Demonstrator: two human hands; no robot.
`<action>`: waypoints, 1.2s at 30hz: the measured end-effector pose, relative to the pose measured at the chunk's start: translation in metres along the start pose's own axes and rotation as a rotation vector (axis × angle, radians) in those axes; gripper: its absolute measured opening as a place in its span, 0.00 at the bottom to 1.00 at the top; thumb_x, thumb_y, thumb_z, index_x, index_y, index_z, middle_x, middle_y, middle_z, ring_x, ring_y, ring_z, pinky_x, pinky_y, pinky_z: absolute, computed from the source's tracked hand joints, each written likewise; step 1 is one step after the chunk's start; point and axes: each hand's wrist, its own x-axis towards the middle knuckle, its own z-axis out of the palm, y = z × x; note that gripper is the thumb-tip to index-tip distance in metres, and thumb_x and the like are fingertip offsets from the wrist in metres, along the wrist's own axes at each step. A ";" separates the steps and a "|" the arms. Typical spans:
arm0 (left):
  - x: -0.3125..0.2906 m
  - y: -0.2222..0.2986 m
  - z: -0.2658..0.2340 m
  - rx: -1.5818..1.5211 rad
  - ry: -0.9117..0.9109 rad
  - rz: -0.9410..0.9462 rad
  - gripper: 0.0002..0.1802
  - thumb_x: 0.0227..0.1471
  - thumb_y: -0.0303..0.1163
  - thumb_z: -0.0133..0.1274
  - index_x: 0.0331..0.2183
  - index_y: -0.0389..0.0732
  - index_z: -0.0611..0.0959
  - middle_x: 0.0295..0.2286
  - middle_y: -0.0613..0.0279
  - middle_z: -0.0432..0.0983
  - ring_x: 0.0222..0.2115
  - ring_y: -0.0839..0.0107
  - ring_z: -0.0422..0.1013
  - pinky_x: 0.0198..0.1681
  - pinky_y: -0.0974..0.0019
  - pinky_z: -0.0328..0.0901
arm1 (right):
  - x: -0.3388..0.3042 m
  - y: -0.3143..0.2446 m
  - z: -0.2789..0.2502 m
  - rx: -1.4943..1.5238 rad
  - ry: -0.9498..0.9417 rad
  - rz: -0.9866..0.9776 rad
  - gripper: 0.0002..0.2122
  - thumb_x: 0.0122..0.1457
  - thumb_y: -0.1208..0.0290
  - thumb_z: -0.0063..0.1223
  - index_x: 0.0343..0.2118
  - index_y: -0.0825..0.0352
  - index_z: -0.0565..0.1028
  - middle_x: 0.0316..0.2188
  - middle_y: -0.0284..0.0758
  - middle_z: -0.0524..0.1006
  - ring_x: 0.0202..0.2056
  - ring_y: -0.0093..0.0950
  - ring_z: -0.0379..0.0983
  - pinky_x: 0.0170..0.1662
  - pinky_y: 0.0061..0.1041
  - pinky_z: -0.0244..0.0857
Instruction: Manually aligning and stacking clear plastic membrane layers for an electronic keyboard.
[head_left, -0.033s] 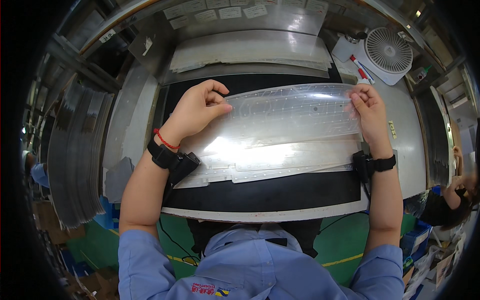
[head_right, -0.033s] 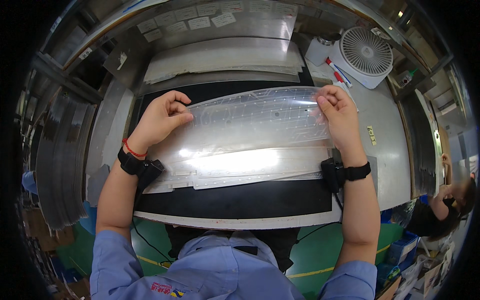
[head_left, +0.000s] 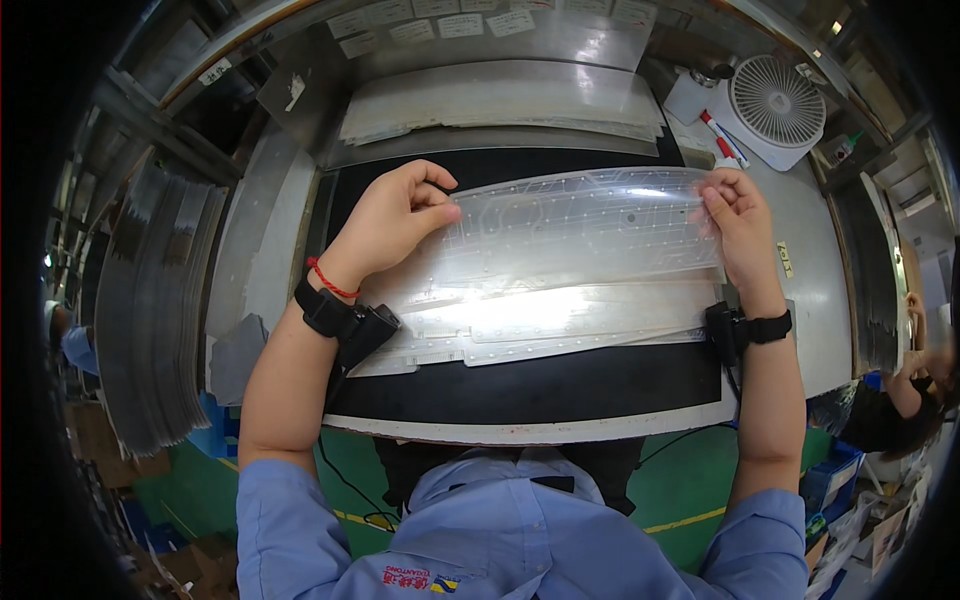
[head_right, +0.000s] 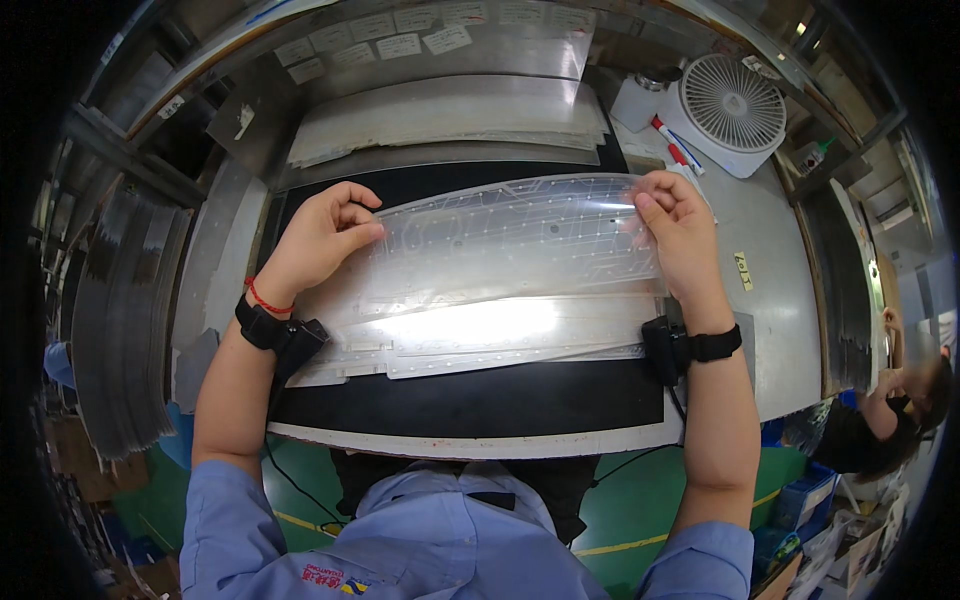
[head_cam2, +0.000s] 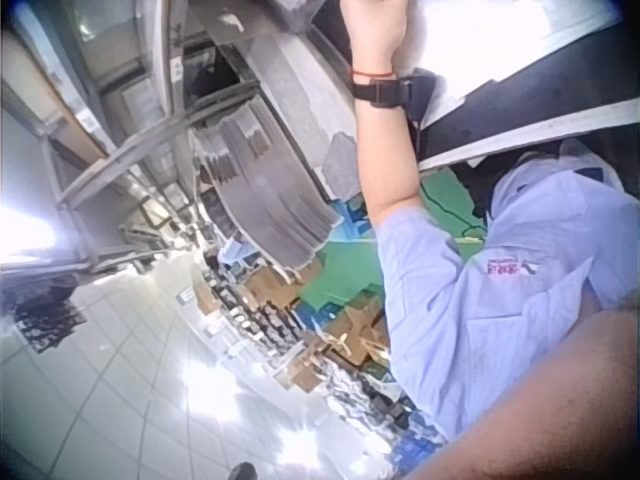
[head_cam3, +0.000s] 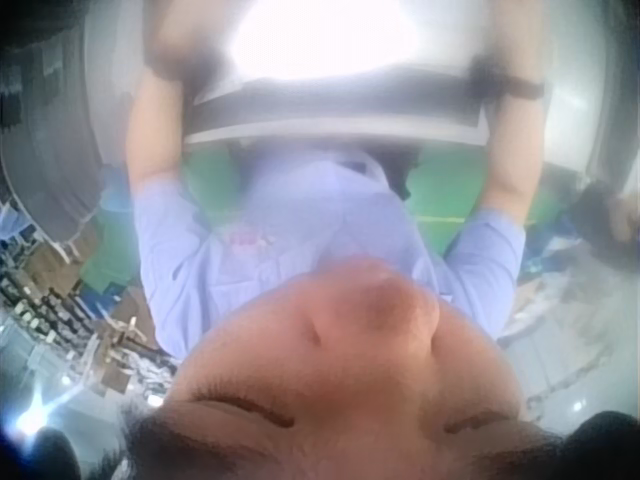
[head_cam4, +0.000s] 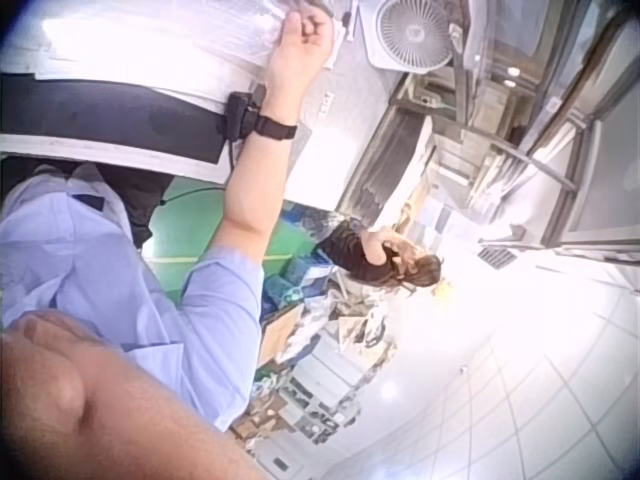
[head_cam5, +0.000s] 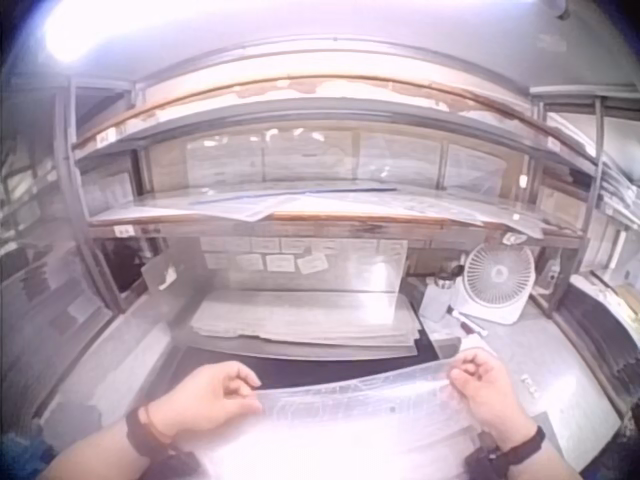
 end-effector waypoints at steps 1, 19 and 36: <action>0.000 -0.001 0.000 -0.021 0.003 -0.021 0.14 0.52 0.25 0.55 0.41 0.32 0.73 0.26 0.68 0.76 0.28 0.83 0.70 0.34 0.78 0.64 | 0.000 0.000 0.001 0.002 0.008 -0.004 0.07 0.61 0.79 0.47 0.42 0.68 0.71 0.34 0.32 0.77 0.29 0.18 0.73 0.30 0.13 0.66; 0.001 -0.056 -0.065 -0.272 0.103 -0.069 0.15 0.59 0.23 0.40 0.46 0.39 0.76 0.41 0.61 0.77 0.37 0.78 0.71 0.40 0.75 0.65 | 0.005 0.002 -0.017 -0.077 0.150 0.066 0.07 0.61 0.77 0.48 0.42 0.67 0.71 0.31 0.29 0.75 0.26 0.16 0.71 0.26 0.14 0.61; 0.005 -0.068 -0.072 -0.317 0.280 -0.038 0.12 0.60 0.37 0.47 0.39 0.40 0.79 0.31 0.69 0.74 0.29 0.83 0.69 0.33 0.78 0.64 | 0.000 -0.015 -0.008 -0.071 0.070 0.233 0.09 0.62 0.73 0.44 0.41 0.67 0.75 0.27 0.29 0.75 0.21 0.17 0.69 0.25 0.13 0.60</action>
